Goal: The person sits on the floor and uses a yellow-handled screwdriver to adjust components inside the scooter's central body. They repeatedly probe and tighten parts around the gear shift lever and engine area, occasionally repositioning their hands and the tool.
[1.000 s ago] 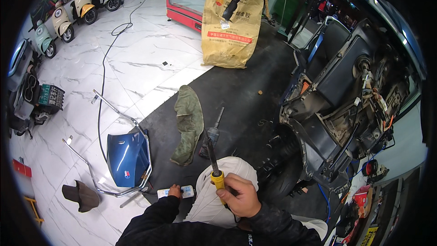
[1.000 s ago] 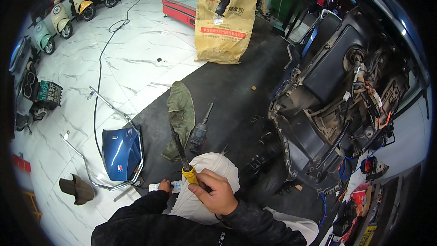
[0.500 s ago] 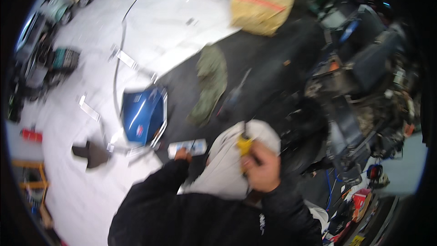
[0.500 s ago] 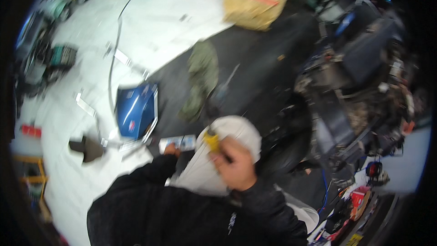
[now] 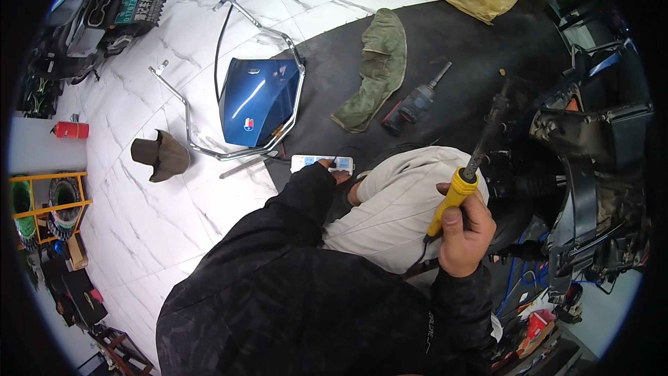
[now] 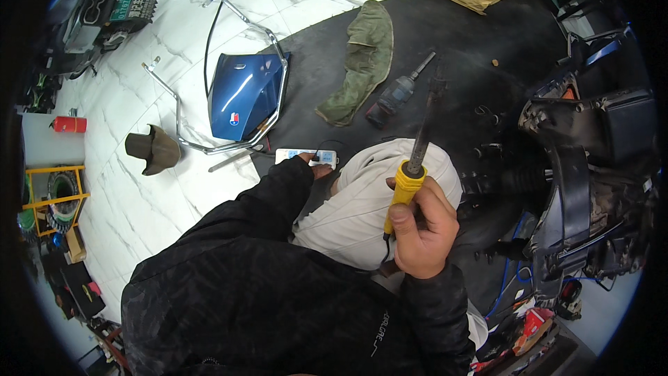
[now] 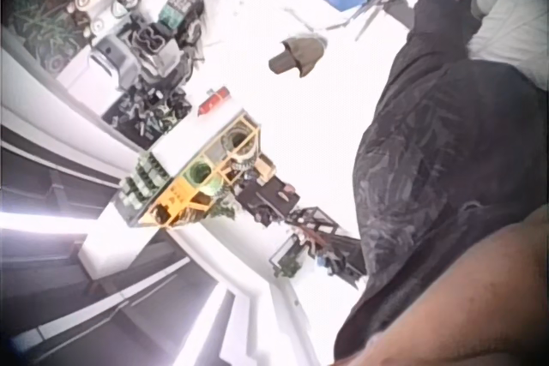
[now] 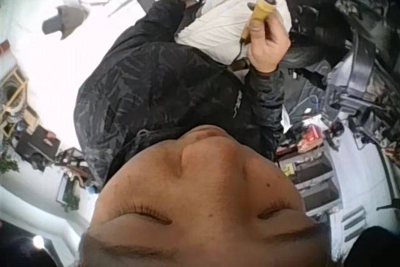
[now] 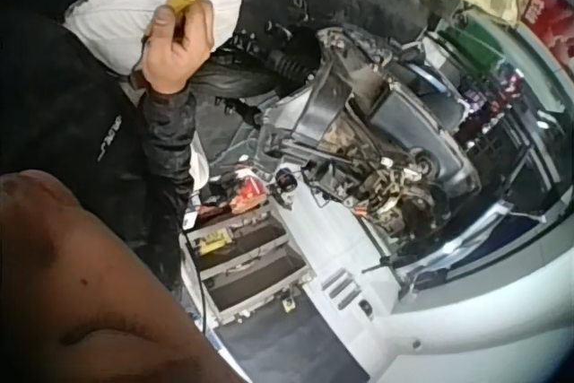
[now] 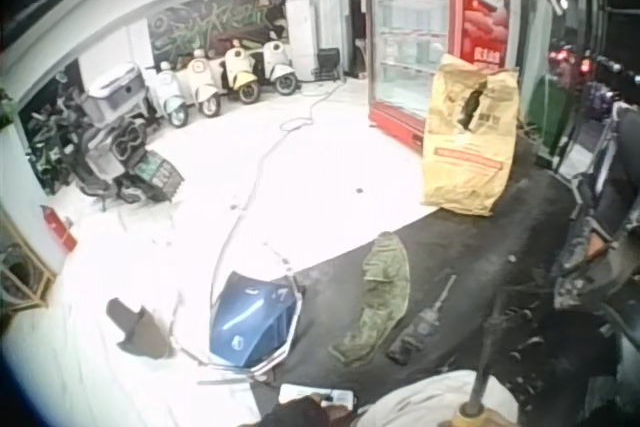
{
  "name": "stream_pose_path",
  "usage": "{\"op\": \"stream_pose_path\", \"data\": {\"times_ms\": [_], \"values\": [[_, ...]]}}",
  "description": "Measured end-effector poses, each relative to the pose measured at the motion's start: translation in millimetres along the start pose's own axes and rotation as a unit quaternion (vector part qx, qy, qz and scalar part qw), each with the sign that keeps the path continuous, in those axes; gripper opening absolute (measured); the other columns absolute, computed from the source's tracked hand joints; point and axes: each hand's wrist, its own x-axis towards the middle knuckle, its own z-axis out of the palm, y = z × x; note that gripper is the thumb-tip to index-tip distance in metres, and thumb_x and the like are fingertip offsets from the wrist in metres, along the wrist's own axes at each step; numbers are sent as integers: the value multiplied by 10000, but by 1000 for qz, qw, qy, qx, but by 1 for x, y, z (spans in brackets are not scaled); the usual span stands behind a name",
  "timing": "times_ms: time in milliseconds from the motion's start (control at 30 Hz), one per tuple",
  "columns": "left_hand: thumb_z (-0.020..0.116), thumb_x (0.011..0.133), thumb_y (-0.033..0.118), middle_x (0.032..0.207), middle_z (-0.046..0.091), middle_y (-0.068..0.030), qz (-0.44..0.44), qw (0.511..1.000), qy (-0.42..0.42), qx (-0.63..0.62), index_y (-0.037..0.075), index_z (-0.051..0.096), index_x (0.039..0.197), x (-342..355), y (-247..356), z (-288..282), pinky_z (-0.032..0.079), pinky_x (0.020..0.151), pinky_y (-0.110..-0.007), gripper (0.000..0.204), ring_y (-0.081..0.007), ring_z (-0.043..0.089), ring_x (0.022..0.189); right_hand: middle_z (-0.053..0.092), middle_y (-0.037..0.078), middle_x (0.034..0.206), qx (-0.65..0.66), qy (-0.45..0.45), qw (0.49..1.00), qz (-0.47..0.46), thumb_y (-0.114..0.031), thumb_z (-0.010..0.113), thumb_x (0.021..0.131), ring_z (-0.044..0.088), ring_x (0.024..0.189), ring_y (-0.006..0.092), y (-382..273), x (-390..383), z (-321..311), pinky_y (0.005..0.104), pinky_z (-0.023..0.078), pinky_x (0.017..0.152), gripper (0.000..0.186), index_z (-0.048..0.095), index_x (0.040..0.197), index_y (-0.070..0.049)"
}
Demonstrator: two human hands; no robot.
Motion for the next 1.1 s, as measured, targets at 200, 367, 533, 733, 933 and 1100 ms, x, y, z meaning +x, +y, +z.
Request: {"op": "stream_pose_path", "data": {"times_ms": [200,367,533,733,933,1100], "values": [[530,1121,311,1433,590,-399,77,995,28,-59,-31,423,1525,17,2,20,547,1066,-704,539,-573,640,1266,559,37,861,-34,1,999,8,-337,779,1016,504,733,112,-3,2,-2,257,406,682,442,759,1149,84],[524,1122,325,1418,606,-384,103,993,34,-52,-29,454,1499,14,6,20,551,1061,-686,522,-557,648,1261,538,30,825,-24,-2,1000,0,-320,801,1001,494,697,109,-4,5,-2,262,400,640,417,766,1143,71],[519,1122,340,1403,622,-370,117,991,33,-47,-26,485,1474,16,6,26,555,1057,-667,509,-541,656,1257,550,35,823,-20,-14,1000,-6,-332,803,1003,501,691,112,-4,8,-1,269,408,632,428,764,1138,73],[512,1122,357,1384,641,-353,129,990,33,-37,-23,522,1443,16,7,26,560,1052,-644,498,-522,666,1251,730,142,1069,-39,-40,998,43,-445,747,1032,694,940,199,-7,5,-6,304,523,852,561,746,1145,105],[505,1122,375,1366,660,-336,139,989,41,-24,-20,559,1413,14,2,22,565,1047,-622,493,-503,675,1246,549,43,822,-14,-20,1000,6,-278,804,992,507,677,121,-3,7,-4,268,410,623,372,759,1129,65],[500,1122,389,1351,676,-321,146,988,46,-11,-18,590,1387,14,1,20,570,1042,-603,494,-486,683,1241,537,47,811,-20,-24,999,-17,-263,806,990,496,659,123,1,8,-3,275,403,610,353,748,1095,68]]}}
